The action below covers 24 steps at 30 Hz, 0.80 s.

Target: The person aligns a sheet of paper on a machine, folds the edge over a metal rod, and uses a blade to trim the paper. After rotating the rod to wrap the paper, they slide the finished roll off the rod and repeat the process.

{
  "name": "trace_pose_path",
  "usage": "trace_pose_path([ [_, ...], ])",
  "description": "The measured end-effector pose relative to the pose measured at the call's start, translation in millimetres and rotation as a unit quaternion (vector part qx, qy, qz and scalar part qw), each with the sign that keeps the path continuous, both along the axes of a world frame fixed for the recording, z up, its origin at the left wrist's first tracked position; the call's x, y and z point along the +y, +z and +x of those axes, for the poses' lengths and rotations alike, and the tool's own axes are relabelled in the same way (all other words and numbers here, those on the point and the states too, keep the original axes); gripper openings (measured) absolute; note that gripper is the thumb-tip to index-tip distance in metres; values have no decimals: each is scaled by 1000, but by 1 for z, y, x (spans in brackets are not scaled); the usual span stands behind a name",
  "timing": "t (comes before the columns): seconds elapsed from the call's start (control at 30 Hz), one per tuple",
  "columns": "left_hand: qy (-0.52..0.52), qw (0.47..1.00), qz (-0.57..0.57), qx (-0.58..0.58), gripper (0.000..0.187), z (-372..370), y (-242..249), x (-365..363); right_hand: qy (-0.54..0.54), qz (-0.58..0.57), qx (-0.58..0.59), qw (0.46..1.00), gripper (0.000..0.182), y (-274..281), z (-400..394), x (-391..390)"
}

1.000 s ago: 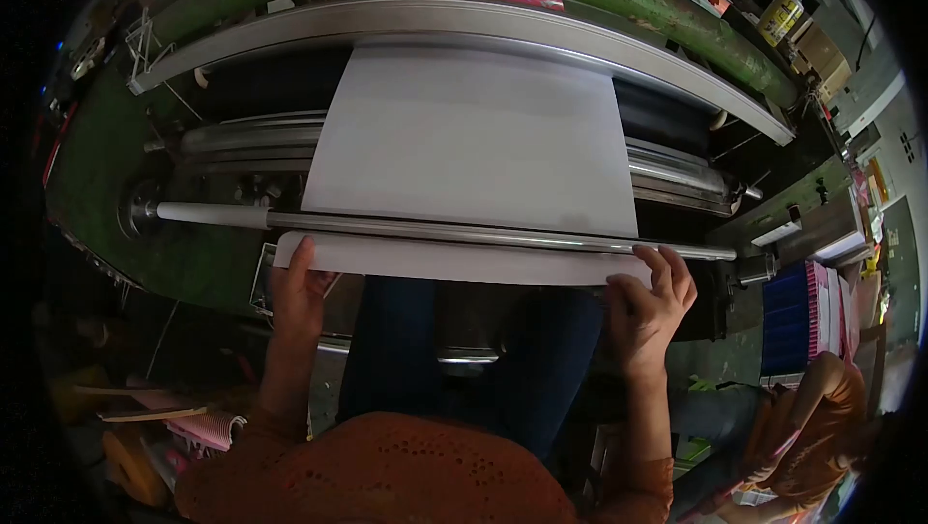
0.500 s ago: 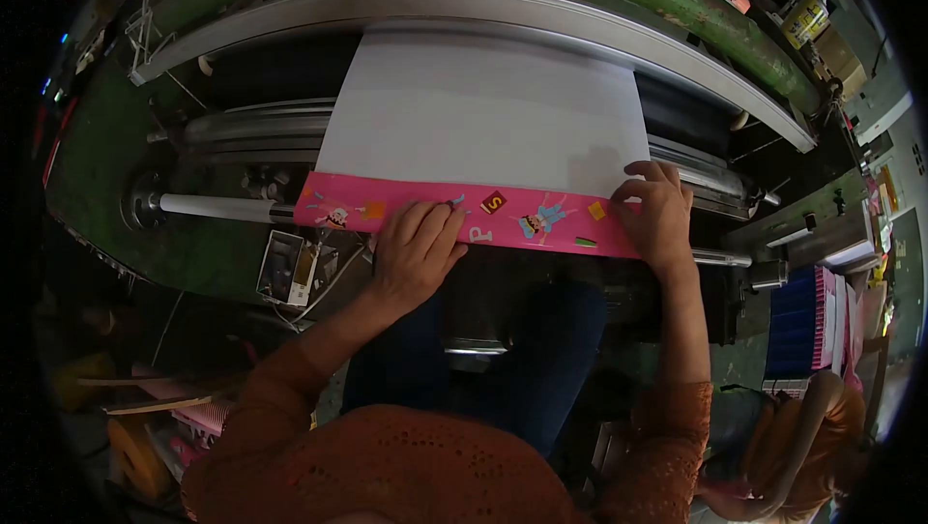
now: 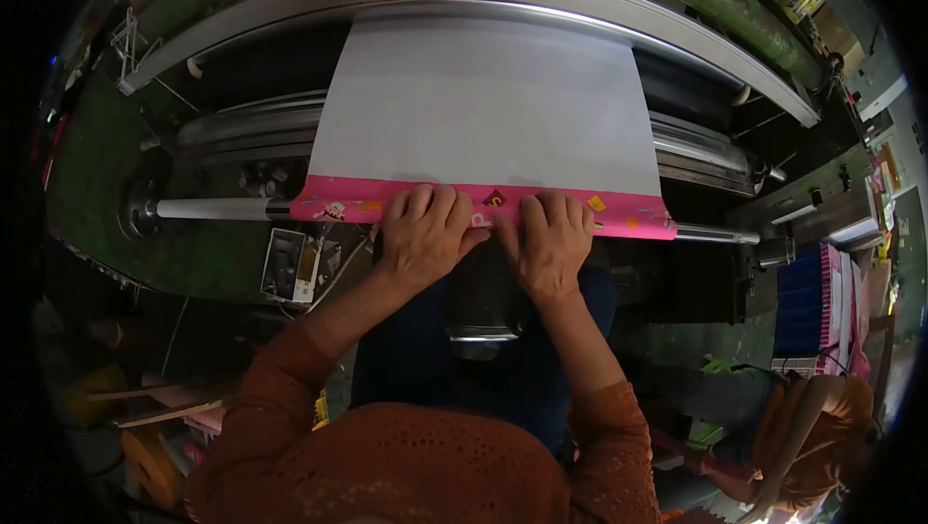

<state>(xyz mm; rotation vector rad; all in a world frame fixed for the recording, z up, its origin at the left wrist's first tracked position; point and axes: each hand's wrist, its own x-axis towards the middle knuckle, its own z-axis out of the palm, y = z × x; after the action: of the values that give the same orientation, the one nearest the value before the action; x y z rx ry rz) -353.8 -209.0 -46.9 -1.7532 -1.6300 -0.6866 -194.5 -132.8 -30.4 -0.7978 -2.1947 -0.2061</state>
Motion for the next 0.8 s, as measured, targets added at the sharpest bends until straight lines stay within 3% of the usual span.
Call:
trace_pose_path([
  [0.33,69,990,118,-40,41,7,-2,20,-5,4,-47,999,23,8,-3,15],
  [0.6,14,991,-2,-136,15,8,25,19,4,-84,-62,995,16,20,-7,19],
  [0.73,22,979,-77,-188,13,6,43,24,19,-139,-50,989,11,29,-13,27],
  [0.8,11,956,-180,-229,13,0,52,29,3,-106,-42,993,25,41,-20,30],
])
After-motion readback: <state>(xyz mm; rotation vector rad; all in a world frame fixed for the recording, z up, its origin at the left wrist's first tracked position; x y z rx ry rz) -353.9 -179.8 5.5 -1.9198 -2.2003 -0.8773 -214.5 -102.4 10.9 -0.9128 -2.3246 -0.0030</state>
